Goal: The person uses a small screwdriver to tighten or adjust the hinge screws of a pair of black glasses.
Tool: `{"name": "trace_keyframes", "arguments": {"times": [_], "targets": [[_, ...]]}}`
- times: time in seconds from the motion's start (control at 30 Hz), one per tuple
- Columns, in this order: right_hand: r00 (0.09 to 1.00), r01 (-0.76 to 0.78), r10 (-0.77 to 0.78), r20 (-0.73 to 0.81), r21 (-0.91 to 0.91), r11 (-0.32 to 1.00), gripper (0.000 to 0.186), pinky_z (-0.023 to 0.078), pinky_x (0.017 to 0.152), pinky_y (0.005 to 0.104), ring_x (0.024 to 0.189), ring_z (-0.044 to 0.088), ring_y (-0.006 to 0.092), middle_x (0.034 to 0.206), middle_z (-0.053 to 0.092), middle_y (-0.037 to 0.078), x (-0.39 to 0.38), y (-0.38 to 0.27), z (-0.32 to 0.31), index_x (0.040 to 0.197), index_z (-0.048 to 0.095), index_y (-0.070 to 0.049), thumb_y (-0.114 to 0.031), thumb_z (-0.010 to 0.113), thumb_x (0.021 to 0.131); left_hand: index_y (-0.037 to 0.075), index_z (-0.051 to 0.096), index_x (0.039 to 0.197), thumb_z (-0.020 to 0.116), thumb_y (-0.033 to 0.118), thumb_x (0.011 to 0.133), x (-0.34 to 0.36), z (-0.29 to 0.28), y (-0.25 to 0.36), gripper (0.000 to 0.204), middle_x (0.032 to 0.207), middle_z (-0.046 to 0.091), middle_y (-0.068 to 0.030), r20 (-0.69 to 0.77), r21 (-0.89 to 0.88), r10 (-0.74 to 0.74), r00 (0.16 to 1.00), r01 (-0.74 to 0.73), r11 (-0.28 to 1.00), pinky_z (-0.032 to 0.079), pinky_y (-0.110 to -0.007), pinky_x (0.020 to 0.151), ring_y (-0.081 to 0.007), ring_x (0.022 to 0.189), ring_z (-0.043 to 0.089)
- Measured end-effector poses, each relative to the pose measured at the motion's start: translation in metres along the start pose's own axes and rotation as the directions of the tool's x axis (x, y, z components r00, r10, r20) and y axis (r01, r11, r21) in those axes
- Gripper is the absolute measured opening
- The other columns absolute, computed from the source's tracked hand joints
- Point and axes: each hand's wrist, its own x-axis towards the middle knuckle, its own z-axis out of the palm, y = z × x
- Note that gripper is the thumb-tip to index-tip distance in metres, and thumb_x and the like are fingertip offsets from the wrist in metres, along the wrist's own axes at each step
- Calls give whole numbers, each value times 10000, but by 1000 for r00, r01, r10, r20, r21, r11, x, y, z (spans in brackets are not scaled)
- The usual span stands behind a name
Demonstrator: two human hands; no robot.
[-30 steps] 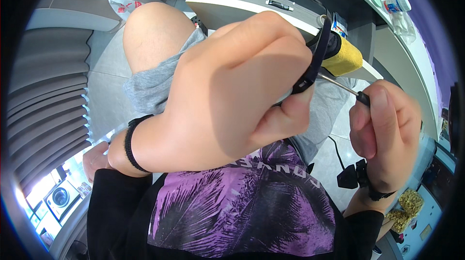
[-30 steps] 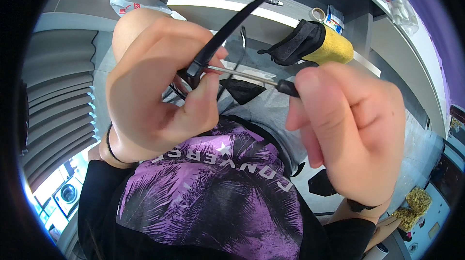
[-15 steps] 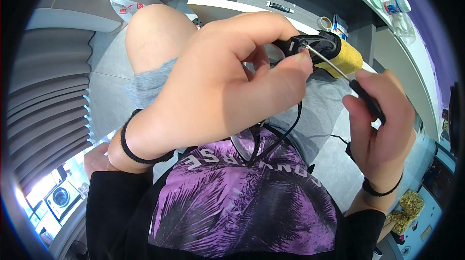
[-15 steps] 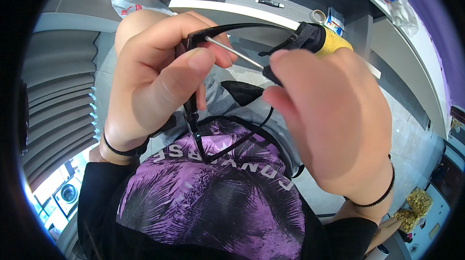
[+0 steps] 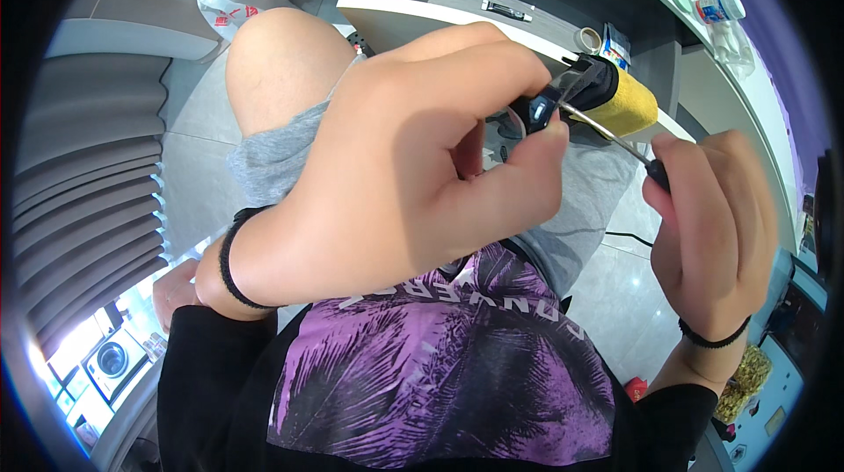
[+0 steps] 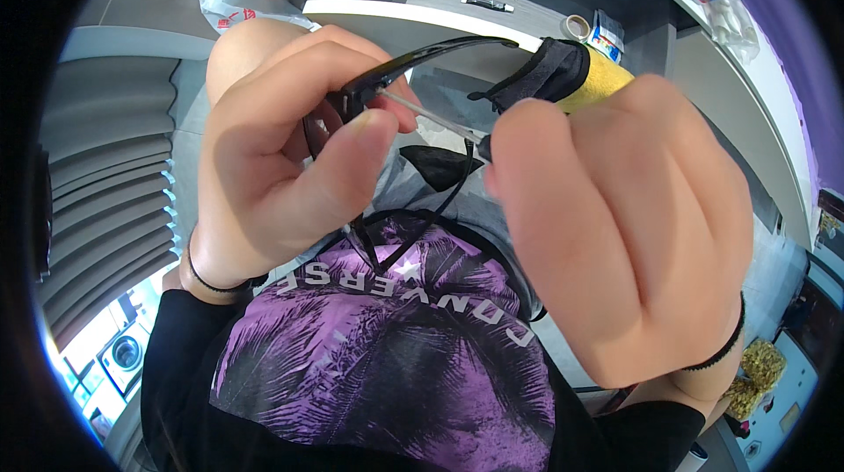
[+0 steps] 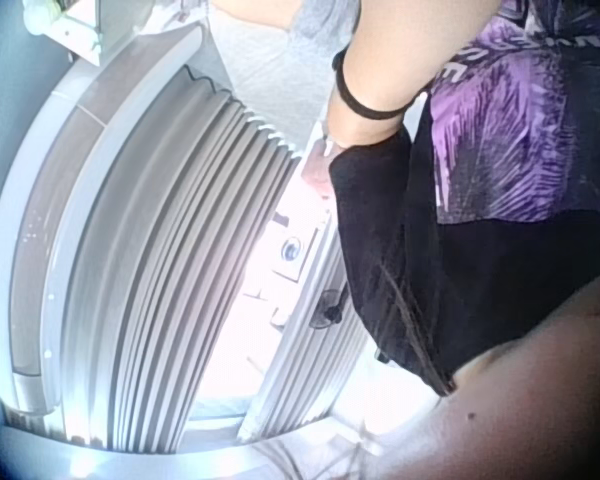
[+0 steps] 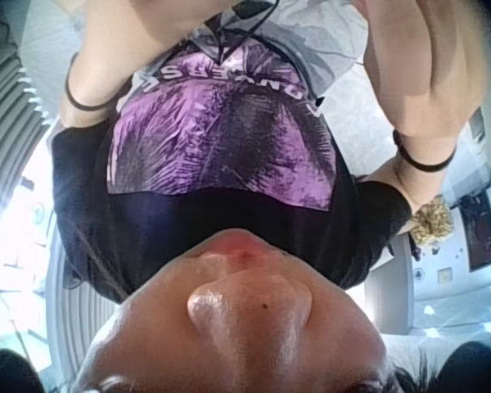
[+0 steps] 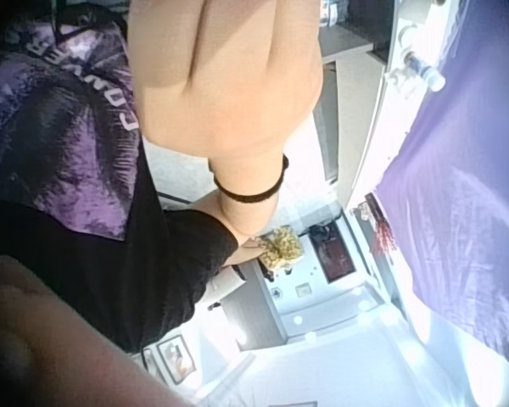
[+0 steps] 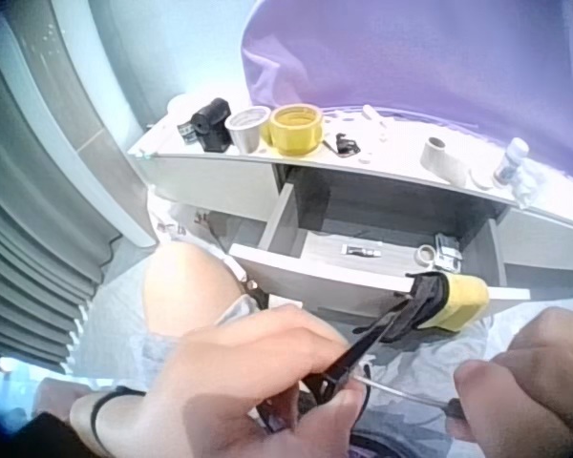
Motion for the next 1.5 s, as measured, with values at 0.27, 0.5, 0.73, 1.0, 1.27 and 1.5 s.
{"name": "trace_keyframes", "arguments": {"times": [0.27,0.5,0.73,1.0,1.27,1.5], "targets": [[989,50,-33,-141,119,992,327,413,485,325,574,515,263,762,570,166,1,2,9,1009,496,49,29,634,713,1,594,804,552,52,724,-3,0,0,104,775,593,-37,-19,2,18,1000,-18,1000,368,-216,534,-103,645,515],[993,3,22,-118,211,977,301,418,483,323,562,516,261,753,571,168,4,-1,7,983,506,45,13,637,714,-8,595,847,534,36,724,-6,-2,2,144,803,582,-48,26,-27,-23,999,23,999,378,-215,581,-107,682,509],[993,-61,79,-83,199,978,268,435,505,322,580,532,267,746,576,159,7,-7,4,968,514,39,29,627,725,-11,595,854,538,71,734,-6,-5,0,156,819,578,-52,12,-3,18,1000,-17,1000,378,-217,584,-106,674,496],[992,-78,98,-76,228,971,216,452,543,326,604,544,277,745,577,155,5,-7,5,960,522,31,-14,611,769,-23,590,874,534,44,735,-9,-3,2,164,829,577,-62,-11,-65,-28,1000,27,998,383,-214,576,-105,676,507],[992,-97,114,-62,233,968,172,449,555,306,605,548,254,728,573,148,2,-8,7,955,525,38,-34,579,808,-35,579,885,526,-5,713,-11,-5,5,182,859,592,-85,4,-31,-47,999,48,998,409,-219,601,-120,697,536],[983,-162,178,-53,222,961,144,452,564,278,546,547,194,699,568,137,5,-13,6,933,534,53,-70,530,858,-37,565,914,529,-6,700,-12,-6,5,219,842,591,-90,-11,28,-28,1000,28,999,422,-231,613,-138,687,542]]}}
